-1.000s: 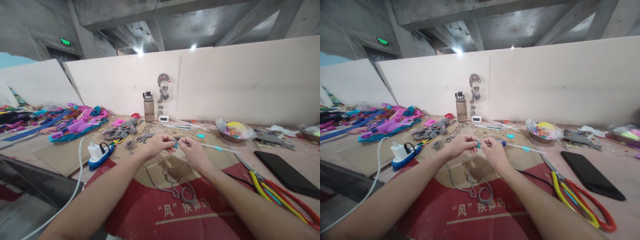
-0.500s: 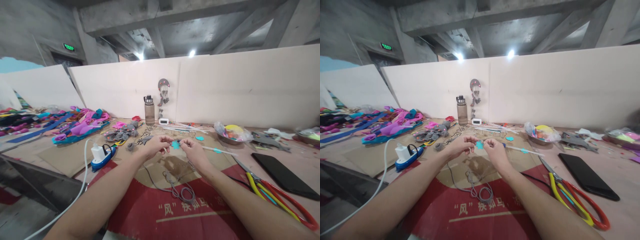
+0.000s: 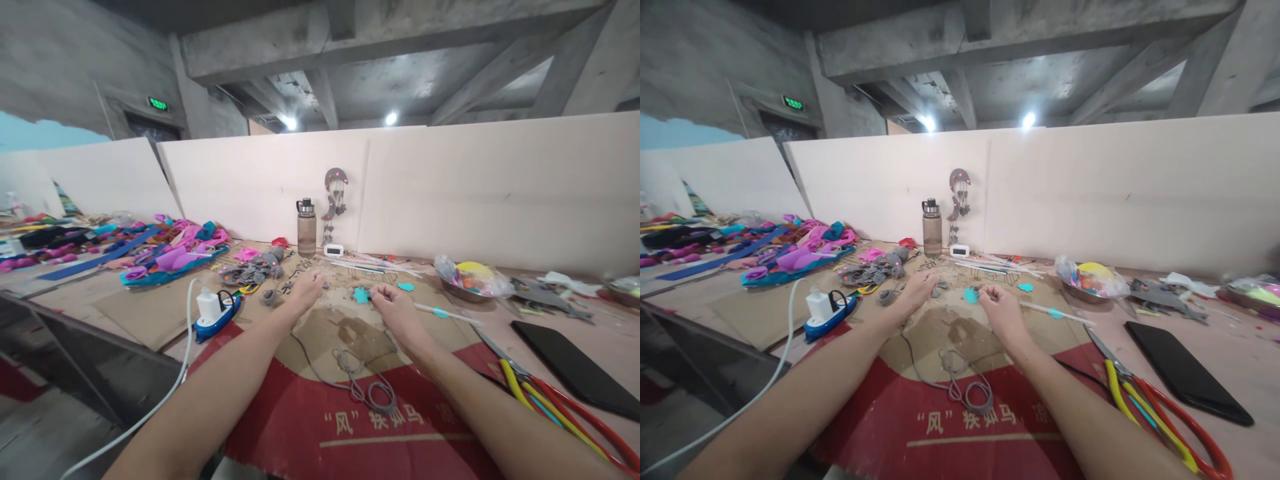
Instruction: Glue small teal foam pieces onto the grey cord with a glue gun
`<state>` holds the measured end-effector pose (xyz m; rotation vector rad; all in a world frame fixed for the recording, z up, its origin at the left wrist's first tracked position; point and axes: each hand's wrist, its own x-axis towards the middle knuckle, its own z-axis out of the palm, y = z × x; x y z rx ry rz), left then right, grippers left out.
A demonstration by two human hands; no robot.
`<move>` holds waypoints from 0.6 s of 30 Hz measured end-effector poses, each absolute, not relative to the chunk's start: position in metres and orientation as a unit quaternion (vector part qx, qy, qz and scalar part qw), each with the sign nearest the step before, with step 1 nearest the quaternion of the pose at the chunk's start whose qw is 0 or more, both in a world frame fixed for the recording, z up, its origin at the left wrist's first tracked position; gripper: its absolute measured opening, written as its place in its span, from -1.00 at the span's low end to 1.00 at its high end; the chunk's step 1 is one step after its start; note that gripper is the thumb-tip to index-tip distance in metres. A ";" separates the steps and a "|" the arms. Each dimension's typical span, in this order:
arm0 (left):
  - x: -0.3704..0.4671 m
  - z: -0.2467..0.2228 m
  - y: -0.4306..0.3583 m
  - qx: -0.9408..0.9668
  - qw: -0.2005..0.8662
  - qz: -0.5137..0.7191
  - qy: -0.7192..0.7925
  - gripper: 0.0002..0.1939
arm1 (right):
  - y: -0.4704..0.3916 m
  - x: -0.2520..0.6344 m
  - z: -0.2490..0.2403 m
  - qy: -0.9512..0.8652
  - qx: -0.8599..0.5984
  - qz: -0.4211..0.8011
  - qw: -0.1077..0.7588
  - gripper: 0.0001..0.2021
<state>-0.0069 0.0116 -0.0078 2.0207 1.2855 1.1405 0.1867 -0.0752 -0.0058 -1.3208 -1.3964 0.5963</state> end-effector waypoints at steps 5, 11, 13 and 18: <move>-0.004 -0.008 0.013 0.734 0.213 0.428 0.482 -0.74 | -0.075 0.189 -0.005 -0.579 -0.559 0.246 0.541 -0.75; 0.000 -0.013 0.011 0.753 0.216 0.413 0.464 -0.75 | -0.073 0.189 -0.006 -0.584 -0.550 0.237 0.548 -0.75; 0.001 -0.015 0.011 0.759 0.222 0.410 0.454 -0.78 | -0.072 0.188 -0.008 -0.581 -0.554 0.241 0.546 -0.75; -0.001 -0.020 0.015 0.764 0.239 0.433 0.413 -0.87 | -0.071 0.188 -0.011 -0.570 -0.559 0.244 0.551 -0.77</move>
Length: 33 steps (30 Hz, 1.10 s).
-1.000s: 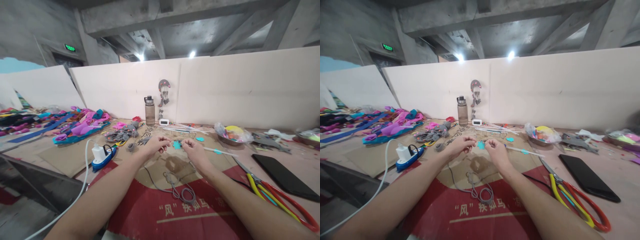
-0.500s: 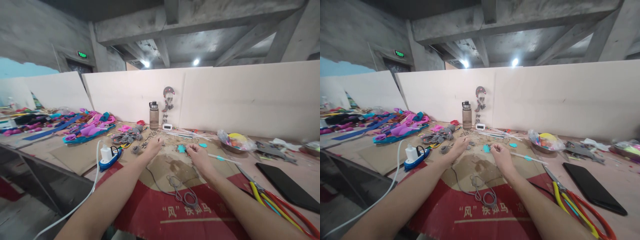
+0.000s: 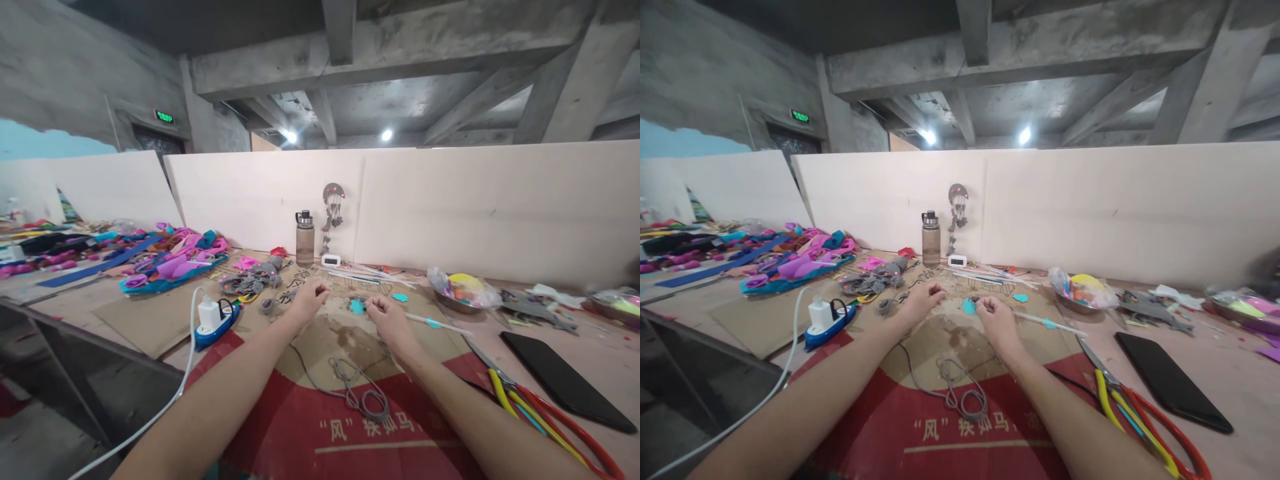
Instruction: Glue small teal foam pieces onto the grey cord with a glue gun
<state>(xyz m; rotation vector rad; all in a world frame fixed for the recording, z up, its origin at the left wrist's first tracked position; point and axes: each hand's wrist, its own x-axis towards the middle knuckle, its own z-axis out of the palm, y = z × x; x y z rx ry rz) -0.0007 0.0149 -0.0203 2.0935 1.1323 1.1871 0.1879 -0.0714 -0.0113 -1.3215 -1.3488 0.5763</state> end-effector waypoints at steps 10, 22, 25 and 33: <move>0.001 -0.015 0.014 0.684 0.369 0.503 0.378 -0.89 | -0.069 0.188 -0.020 -0.581 -0.563 0.256 0.529 -0.80; 0.003 -0.009 0.002 0.651 0.310 0.528 0.449 -0.84 | -0.065 0.191 -0.022 -0.569 -0.561 0.267 0.539 -0.75; 0.005 -0.008 0.001 0.654 0.286 0.534 0.452 -0.81 | -0.069 0.188 -0.018 -0.565 -0.566 0.268 0.537 -0.76; 0.007 -0.015 0.001 0.664 0.321 0.515 0.436 -0.79 | -0.077 0.186 -0.011 -0.553 -0.598 0.256 0.520 -0.77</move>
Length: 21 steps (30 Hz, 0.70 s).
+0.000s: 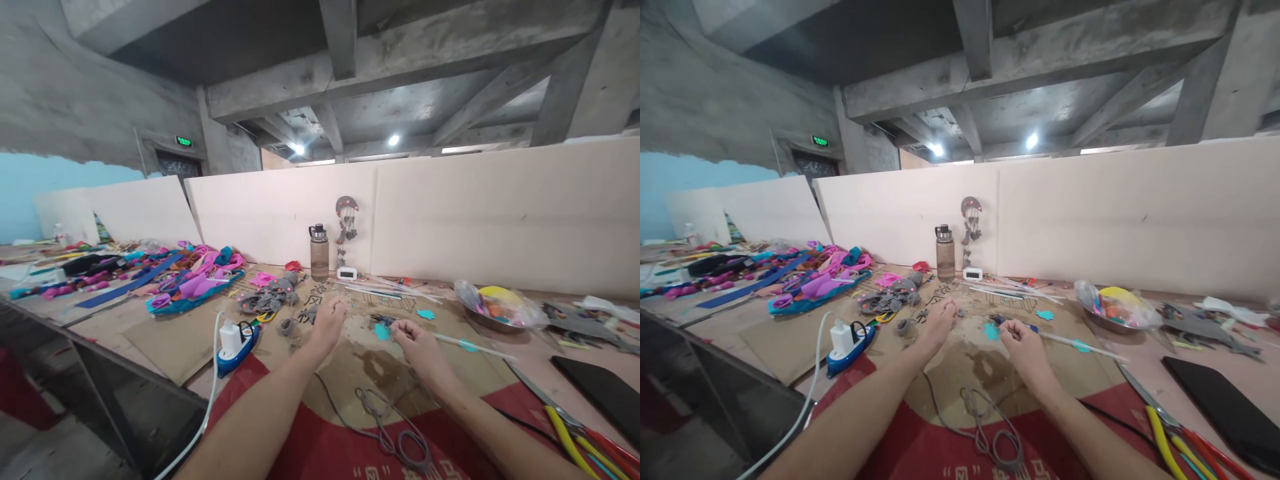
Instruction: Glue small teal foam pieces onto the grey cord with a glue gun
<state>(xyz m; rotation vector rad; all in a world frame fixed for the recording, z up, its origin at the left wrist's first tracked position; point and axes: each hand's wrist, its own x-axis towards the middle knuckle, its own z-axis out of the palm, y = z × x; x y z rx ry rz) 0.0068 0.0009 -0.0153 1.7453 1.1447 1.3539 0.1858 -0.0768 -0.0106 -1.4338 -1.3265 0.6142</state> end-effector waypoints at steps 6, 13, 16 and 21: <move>0.012 -0.014 -0.007 0.666 0.334 0.502 0.439 -0.71 | -0.071 0.192 -0.017 -0.550 -0.607 0.242 0.519 -0.73; 0.014 -0.012 -0.013 0.708 0.314 0.458 0.436 -0.58 | -0.068 0.195 -0.022 -0.551 -0.593 0.246 0.533 -0.74; 0.014 -0.010 -0.014 0.706 0.314 0.457 0.441 -0.62 | -0.066 0.195 -0.026 -0.556 -0.591 0.256 0.525 -0.75; 0.010 -0.006 -0.014 0.698 0.333 0.476 0.418 -0.79 | -0.067 0.193 -0.030 -0.548 -0.601 0.279 0.511 -0.75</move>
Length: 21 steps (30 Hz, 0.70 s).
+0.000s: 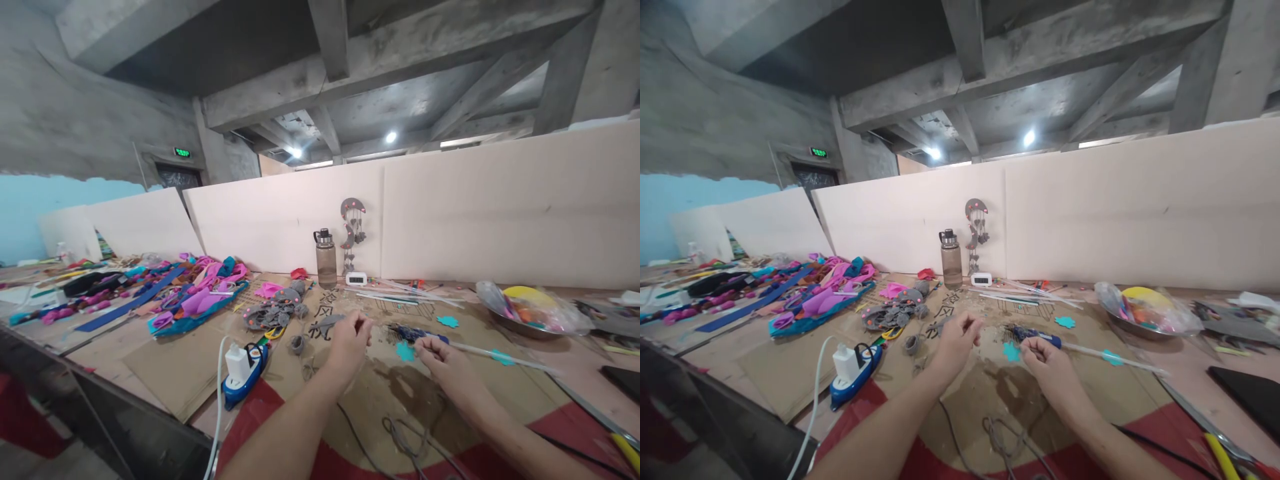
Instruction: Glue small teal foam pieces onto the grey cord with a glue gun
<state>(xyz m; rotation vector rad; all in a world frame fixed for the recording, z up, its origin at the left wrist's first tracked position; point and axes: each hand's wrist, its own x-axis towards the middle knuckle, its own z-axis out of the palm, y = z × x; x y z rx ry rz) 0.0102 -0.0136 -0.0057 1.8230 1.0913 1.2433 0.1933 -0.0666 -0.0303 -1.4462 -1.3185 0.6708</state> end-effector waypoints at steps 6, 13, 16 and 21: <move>0.004 -0.005 -0.004 0.710 0.292 0.478 0.426 -0.91 | -0.067 0.192 -0.031 -0.552 -0.601 0.273 0.509 -0.75; 0.002 -0.007 0.001 0.722 0.316 0.445 0.425 -0.69 | -0.071 0.185 -0.023 -0.565 -0.597 0.262 0.505 -0.73; 0.001 -0.007 0.000 0.726 0.308 0.425 0.444 -0.53 | -0.072 0.185 -0.022 -0.572 -0.590 0.257 0.509 -0.75; 0.001 -0.001 -0.008 0.731 0.402 0.387 0.393 -0.53 | -0.072 0.185 -0.019 -0.582 -0.570 0.238 0.529 -0.78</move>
